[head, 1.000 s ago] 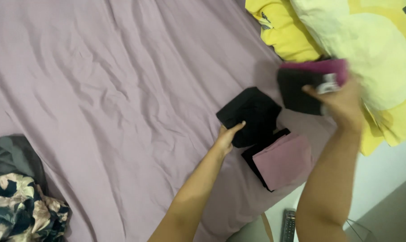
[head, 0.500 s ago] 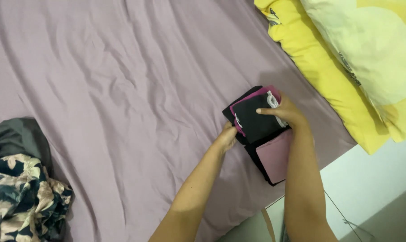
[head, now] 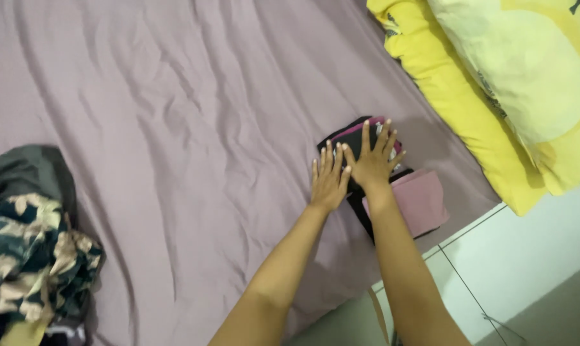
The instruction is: Folding various laundry items including underwear and tops on a bed.
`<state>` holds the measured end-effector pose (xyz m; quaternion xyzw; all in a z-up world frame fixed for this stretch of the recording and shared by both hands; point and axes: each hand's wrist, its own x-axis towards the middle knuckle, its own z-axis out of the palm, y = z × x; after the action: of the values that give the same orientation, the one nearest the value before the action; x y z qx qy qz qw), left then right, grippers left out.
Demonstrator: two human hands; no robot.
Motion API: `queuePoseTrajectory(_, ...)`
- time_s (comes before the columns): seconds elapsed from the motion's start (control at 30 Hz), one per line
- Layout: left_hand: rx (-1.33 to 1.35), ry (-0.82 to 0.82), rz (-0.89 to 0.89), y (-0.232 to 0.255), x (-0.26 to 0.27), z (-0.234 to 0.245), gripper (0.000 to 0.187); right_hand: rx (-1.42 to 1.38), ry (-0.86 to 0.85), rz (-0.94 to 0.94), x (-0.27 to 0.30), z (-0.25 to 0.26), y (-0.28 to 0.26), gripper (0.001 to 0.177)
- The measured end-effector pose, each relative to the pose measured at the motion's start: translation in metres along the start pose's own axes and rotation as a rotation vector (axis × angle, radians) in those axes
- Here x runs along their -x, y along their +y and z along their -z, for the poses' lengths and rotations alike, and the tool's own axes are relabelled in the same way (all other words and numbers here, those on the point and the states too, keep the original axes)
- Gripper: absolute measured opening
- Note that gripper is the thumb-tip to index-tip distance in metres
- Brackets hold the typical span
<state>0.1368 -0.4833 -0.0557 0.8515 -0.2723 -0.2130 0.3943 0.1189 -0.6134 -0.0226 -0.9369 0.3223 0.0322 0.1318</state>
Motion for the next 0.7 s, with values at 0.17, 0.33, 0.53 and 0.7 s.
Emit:
queuePoseTrajectory(0.17,0.116,-0.002,0.042,-0.007,0.017,0.017,0.067,0.076,0.207,0.141,0.01,-0.002,-0.014,0.088)
queuePoseTrajectory(0.33,0.15,0.066,0.132,-0.042,0.118,0.085,0.067,0.07,0.381,0.399,0.096,-0.004,-0.098,0.081)
queuePoseTrajectory(0.53,-0.139,0.319,0.154,-0.161,0.256,0.129,0.063,-0.072,-0.069,0.589,0.209,-0.094,-0.201,0.08)
queuePoseTrajectory(0.7,-0.254,0.402,0.298,-0.204,0.363,0.195,0.064,-0.03,-0.323,0.637,0.287,-0.14,-0.29,0.076)
